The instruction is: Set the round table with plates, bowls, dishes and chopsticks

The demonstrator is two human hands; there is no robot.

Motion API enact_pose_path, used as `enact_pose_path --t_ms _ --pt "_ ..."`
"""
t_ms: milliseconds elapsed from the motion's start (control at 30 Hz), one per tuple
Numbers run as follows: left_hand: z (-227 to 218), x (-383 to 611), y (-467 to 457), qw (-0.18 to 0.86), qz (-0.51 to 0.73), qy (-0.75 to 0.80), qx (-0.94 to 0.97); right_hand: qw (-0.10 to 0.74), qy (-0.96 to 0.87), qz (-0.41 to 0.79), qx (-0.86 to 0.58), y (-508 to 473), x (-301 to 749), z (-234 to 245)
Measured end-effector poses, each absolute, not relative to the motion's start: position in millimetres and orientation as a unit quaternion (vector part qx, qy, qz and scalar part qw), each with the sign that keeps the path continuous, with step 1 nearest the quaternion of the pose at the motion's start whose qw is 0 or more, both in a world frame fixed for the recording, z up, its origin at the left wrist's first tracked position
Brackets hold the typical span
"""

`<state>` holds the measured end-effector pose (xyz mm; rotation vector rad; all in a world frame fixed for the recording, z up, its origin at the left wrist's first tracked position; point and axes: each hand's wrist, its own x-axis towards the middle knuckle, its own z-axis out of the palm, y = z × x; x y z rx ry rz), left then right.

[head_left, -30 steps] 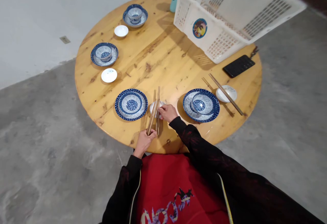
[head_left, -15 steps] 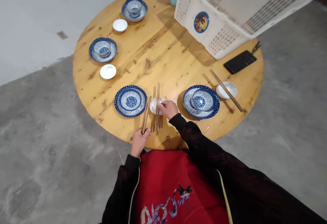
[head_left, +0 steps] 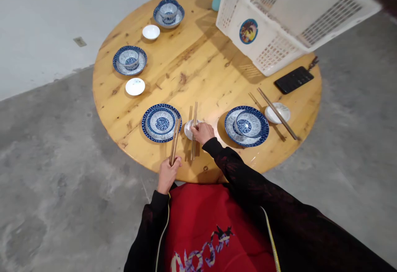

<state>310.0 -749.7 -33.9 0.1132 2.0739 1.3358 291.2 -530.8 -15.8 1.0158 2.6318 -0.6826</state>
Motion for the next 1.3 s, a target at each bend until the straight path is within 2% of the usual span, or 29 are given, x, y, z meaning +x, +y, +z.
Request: enact_pose_path --t_ms 267,500,600,667,733,833,900,1067,1300 --pt "-35 310 -752 0.324 0.516 0.792 0.044 0.11 0.906 -0.235 0.335 -529 293 -22" --pt "-33 311 -750 0.324 0.525 0.786 0.04 0.121 0.906 -0.223 0.338 -529 296 -8" --pt "-23 312 -747 0.338 0.547 0.766 0.014 0.081 0.906 -0.227 0.349 -526 305 2" --pt "-13 312 -745 0.372 0.574 0.729 -0.008 0.033 0.9 -0.269 0.341 -526 312 9" --pt "-2 313 -743 0.41 0.601 0.686 -0.019 -0.002 0.876 -0.368 0.312 -530 319 17" --pt "15 315 -741 0.45 0.626 0.637 -0.006 -0.009 0.788 -0.56 0.256 -546 326 30" --pt "23 318 -740 0.469 0.637 0.612 0.006 -0.008 0.731 -0.642 0.231 -558 328 38" --pt "31 329 -736 0.499 0.652 0.571 0.023 -0.028 0.68 -0.702 0.208 -569 328 52" --pt "30 341 -727 0.486 0.65 0.585 0.017 -0.045 0.681 -0.706 0.188 -560 335 63"
